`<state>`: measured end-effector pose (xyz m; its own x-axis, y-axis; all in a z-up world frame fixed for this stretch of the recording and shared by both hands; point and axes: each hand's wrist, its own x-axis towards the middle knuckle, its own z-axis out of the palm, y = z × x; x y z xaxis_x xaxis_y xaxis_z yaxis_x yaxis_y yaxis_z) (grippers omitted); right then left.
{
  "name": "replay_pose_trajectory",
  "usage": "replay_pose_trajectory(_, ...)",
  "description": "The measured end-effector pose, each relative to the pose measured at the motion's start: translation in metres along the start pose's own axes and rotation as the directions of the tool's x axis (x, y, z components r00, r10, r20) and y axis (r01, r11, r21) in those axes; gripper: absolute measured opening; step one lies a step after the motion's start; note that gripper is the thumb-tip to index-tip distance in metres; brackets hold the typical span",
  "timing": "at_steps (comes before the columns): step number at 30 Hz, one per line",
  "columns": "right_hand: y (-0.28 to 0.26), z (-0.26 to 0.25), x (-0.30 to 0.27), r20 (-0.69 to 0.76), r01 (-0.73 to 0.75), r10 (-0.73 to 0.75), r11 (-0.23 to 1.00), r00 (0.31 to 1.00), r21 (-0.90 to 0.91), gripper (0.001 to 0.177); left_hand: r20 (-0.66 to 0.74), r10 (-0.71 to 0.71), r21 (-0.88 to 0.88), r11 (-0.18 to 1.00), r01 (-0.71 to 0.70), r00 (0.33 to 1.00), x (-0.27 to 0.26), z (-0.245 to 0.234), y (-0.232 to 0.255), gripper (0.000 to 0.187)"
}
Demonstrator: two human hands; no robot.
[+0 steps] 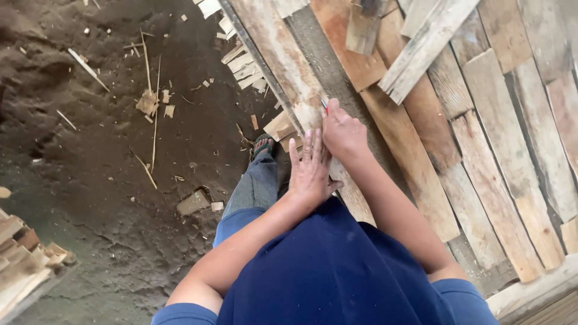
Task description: The person uses a red utility knife to scrape the surface of wooden planks, removing loose material. They handle several planks, scraping each one and then placing them into a wooden crate.
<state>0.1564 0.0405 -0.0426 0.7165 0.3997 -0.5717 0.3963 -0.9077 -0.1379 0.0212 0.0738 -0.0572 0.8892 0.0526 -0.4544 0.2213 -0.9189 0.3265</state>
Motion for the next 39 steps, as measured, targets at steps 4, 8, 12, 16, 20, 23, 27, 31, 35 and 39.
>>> replay_pose_trajectory(4, -0.004, -0.003, 0.008, 0.012, 0.006, -0.006, 0.998, 1.000, -0.062, 0.027, 0.055, -0.031, 0.008, 1.000, 0.030, 0.998, 0.004, 0.000, 0.003, 0.109)
replay_pose_trajectory(8, -0.003, -0.008, 0.007, 0.064, 0.013, -0.006, 0.994, 0.998, -0.111, 0.026, 0.050, -0.041, 0.055, 0.998, 0.038, 0.998, 0.004, 0.001, 0.005, 0.107)
replay_pose_trajectory(12, 0.002, -0.007, -0.001, 0.132, -0.003, 0.016, 0.995, 0.991, -0.100, 0.037, 0.048, -0.042, 0.072, 0.997, 0.039, 0.998, 0.005, 0.006, 0.006, 0.106)
replay_pose_trajectory(16, 0.010, 0.001, -0.011, 0.143, -0.011, 0.024, 0.995, 0.989, -0.097, 0.041, 0.038, -0.046, 0.075, 0.996, 0.043, 0.998, 0.004, 0.003, 0.005, 0.111)
replay_pose_trajectory(20, 0.010, -0.004, -0.031, 0.175, -0.023, 0.048, 0.990, 0.983, -0.140, 0.031, 0.004, -0.060, 0.058, 0.997, 0.059, 0.998, 0.004, 0.009, 0.005, 0.113)
replay_pose_trajectory(23, 0.012, -0.008, -0.047, 0.183, -0.023, 0.046, 0.992, 0.982, -0.128, 0.030, -0.015, -0.057, 0.042, 0.997, 0.058, 0.998, 0.003, 0.006, 0.005, 0.111)
replay_pose_trajectory(27, 0.023, 0.001, -0.067, 0.179, -0.031, 0.057, 0.989, 0.982, -0.144, 0.022, -0.018, -0.055, 0.031, 0.998, 0.056, 0.998, 0.002, 0.008, 0.004, 0.111)
replay_pose_trajectory(31, 0.016, -0.014, -0.093, 0.154, -0.028, 0.045, 0.993, 0.987, -0.112, 0.024, -0.010, -0.043, 0.077, 0.996, 0.044, 0.999, -0.001, -0.004, 0.004, 0.108)
replay_pose_trajectory(35, 0.029, -0.003, -0.088, 0.167, -0.022, 0.041, 0.994, 0.985, -0.112, 0.021, -0.040, -0.043, 0.083, 0.995, 0.046, 0.998, -0.001, -0.002, 0.004, 0.106)
replay_pose_trajectory(39, 0.044, 0.009, -0.087, 0.165, -0.059, 0.047, 0.996, 0.985, 0.066, 0.032, -0.082, -0.030, 0.073, 0.997, 0.036, 0.996, -0.001, 0.000, 0.006, 0.105)
